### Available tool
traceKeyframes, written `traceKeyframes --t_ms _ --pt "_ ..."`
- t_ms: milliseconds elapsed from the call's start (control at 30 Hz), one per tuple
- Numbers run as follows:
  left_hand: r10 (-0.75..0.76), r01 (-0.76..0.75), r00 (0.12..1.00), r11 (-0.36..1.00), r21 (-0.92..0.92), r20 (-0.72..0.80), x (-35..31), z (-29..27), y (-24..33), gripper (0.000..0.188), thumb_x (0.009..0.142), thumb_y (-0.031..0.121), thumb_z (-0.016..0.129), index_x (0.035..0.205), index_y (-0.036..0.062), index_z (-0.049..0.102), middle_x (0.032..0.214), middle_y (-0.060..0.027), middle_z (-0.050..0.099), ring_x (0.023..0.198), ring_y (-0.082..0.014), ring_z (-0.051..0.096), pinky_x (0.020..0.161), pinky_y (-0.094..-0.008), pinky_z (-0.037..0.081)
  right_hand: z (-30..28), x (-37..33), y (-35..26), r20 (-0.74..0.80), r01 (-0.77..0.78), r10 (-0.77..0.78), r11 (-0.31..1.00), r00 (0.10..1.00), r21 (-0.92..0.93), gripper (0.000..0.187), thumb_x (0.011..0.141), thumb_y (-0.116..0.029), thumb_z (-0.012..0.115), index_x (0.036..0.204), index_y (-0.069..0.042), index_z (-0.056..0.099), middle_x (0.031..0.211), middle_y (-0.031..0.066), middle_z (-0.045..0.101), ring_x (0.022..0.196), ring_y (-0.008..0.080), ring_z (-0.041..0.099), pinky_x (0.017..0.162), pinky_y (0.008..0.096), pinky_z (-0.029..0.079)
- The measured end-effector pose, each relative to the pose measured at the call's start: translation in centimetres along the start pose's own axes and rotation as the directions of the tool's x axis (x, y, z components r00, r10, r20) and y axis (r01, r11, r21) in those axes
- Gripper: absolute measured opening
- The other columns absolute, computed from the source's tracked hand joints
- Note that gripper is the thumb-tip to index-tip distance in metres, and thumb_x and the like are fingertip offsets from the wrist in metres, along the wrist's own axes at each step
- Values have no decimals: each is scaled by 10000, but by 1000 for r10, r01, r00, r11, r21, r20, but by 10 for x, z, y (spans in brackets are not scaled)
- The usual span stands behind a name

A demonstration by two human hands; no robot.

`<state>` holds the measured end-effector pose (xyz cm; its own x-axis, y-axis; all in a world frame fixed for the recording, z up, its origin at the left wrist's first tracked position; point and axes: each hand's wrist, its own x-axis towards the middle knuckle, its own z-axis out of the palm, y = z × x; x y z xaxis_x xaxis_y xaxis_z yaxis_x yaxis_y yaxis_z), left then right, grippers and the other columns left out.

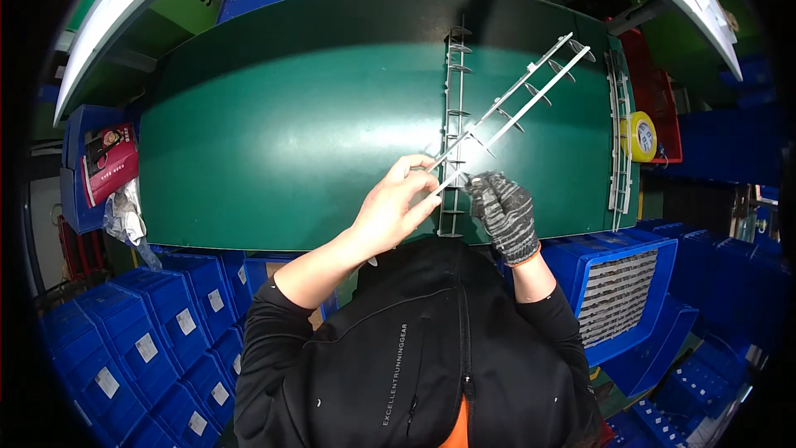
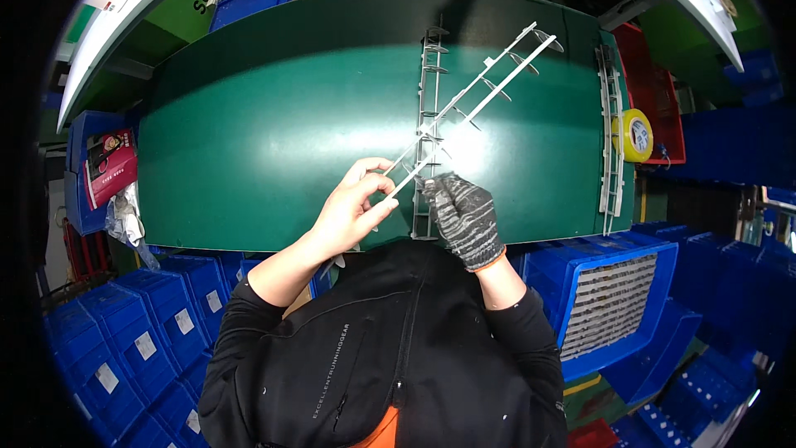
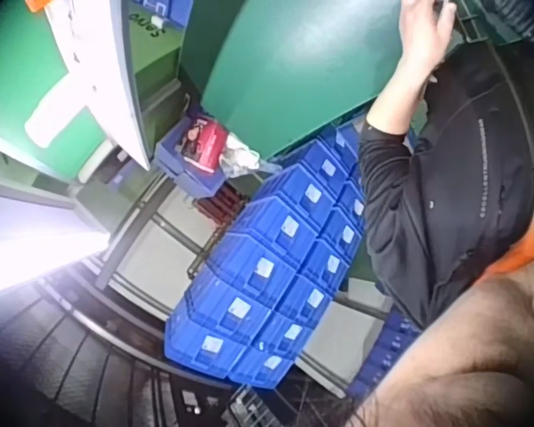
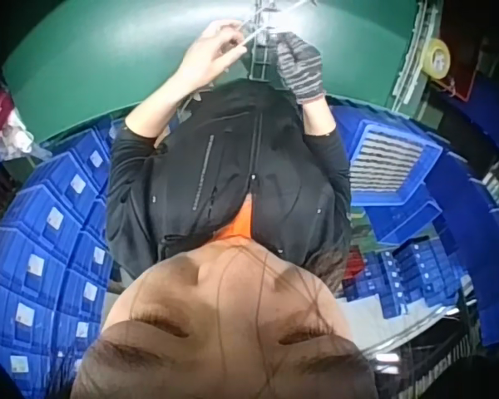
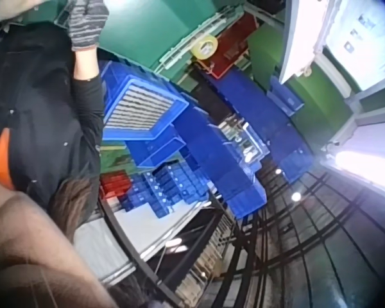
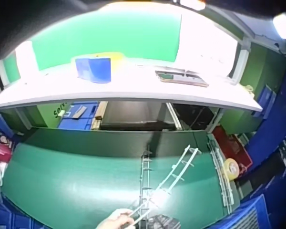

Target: The person trims molded plastic parts with a small blade, fits the pieces together by hand, and stacks them into a plastic crate.

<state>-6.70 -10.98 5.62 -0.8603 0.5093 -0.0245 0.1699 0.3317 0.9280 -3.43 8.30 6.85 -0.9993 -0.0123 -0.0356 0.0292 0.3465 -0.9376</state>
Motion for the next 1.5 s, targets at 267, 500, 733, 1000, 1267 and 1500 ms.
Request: traceKeyframes --t_ms 267,500,733,1000,1267,1500 --pt "213 -155 973 886 437 -88 9 13 11 190 735 129 635 892 61 554 1130 -114 461 865 -252 550 724 -339 467 9 15 4 -206 -162 181 981 962 107 100 790 -90 578 837 -2 583 600 23 539 548 91 468 516 250 394" --pt "144 -95 981 940 328 -127 6 6 6 194 740 123 631 907 53 560 1141 -132 460 865 -249 552 721 -333 456 4 17 -12 -97 -296 399 802 912 518 134 818 -129 550 869 -10 580 524 11 486 371 50 356 349 193 247" --pt "90 -71 990 984 166 -111 7 8 6 175 753 106 621 903 40 560 1147 -124 456 769 -172 556 561 -256 455 0 16 -7 -81 -300 383 824 920 481 112 815 -130 577 838 -22 600 551 -15 512 438 41 426 398 200 317" --pt "153 -123 982 963 238 -111 7 10 7 173 749 107 624 898 44 563 1136 -118 469 760 -169 548 574 -261 449 4 17 1 -203 -105 140 979 969 173 76 796 -77 573 796 -3 588 619 -3 532 561 72 475 503 234 389" --pt "101 -51 979 963 266 -177 8 8 5 186 736 120 633 899 57 569 1142 -116 470 805 -210 545 667 -310 459 -20 8 9 -297 -202 406 822 865 533 82 818 -114 566 805 -35 581 613 -19 515 511 57 434 469 204 358" --pt "208 -170 977 875 453 -35 14 4 14 343 716 126 641 1042 90 540 1178 -124 456 1030 -267 504 802 -342 451 3 30 6 -287 -89 203 926 936 366 94 803 -108 567 783 -17 578 558 -7 499 479 63 426 429 230 327"
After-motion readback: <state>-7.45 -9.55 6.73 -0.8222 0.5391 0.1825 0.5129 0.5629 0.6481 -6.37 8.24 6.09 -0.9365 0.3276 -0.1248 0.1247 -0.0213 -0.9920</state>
